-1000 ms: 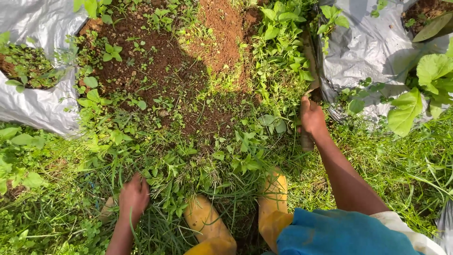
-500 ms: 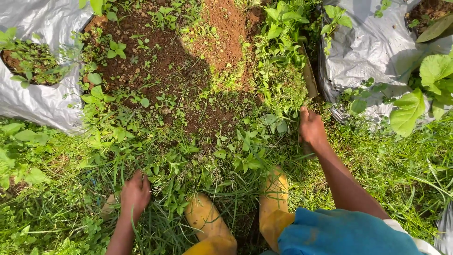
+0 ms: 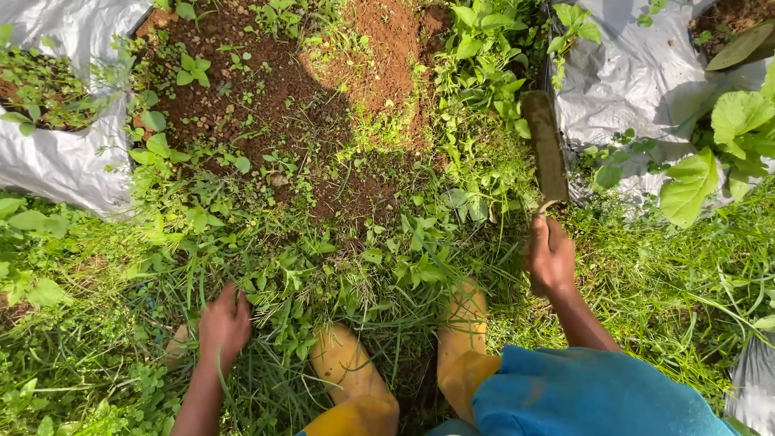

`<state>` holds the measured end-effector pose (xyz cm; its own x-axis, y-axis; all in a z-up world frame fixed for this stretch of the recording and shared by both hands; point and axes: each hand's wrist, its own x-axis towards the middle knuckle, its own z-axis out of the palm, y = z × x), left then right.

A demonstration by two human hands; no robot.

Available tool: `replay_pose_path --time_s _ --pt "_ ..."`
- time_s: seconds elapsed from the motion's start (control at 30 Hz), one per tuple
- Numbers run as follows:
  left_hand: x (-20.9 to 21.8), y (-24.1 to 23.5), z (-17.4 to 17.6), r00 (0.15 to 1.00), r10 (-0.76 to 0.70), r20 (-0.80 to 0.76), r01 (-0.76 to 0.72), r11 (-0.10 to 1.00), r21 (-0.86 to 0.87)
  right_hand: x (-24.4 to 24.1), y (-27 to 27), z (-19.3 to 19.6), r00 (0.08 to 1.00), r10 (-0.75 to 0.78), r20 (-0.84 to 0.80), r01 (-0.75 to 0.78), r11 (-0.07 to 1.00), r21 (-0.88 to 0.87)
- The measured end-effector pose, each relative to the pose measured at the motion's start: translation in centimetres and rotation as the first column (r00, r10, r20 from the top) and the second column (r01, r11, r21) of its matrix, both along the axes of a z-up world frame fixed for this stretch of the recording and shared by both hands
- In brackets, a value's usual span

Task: Using a hand trowel to remove weeds and grass from an agricultural field between rows of plastic mulch.

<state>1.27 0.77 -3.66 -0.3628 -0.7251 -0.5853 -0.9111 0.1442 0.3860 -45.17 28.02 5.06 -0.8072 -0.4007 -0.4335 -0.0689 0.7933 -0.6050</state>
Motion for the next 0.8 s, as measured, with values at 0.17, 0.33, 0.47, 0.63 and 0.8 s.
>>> replay_pose_path --time_s 0.17,0.33,0.47,0.63,0.8 --pt "-0.1 0.0 -0.1 0.999 -0.007 0.041 0.007 1.0 0.011 -1.8 2.7 -2.3 1.0 0.011 0.014 -0.011 1.0 -0.023" --pt "-0.4 0.1 0.8 1.0 -0.003 0.029 0.002 1.0 0.011 -2.3 2.4 -2.6 0.968 -0.054 0.246 0.038 0.997 0.07" --pt "-1.3 -0.2 1.0 0.988 -0.01 0.153 0.002 0.998 0.057 -2.9 1.3 -2.4 0.999 0.013 0.035 -0.005 0.977 -0.213" --pt "-0.5 0.0 0.1 0.99 -0.013 0.141 0.008 0.999 0.037 -0.8 -2.7 -0.8 1.0 0.026 0.001 -0.026 0.997 0.067" --pt "0.8 0.3 -1.5 0.997 -0.067 0.04 0.069 0.996 -0.05 -1.1 -4.7 -0.7 0.995 0.061 -0.084 -0.056 0.997 0.058"
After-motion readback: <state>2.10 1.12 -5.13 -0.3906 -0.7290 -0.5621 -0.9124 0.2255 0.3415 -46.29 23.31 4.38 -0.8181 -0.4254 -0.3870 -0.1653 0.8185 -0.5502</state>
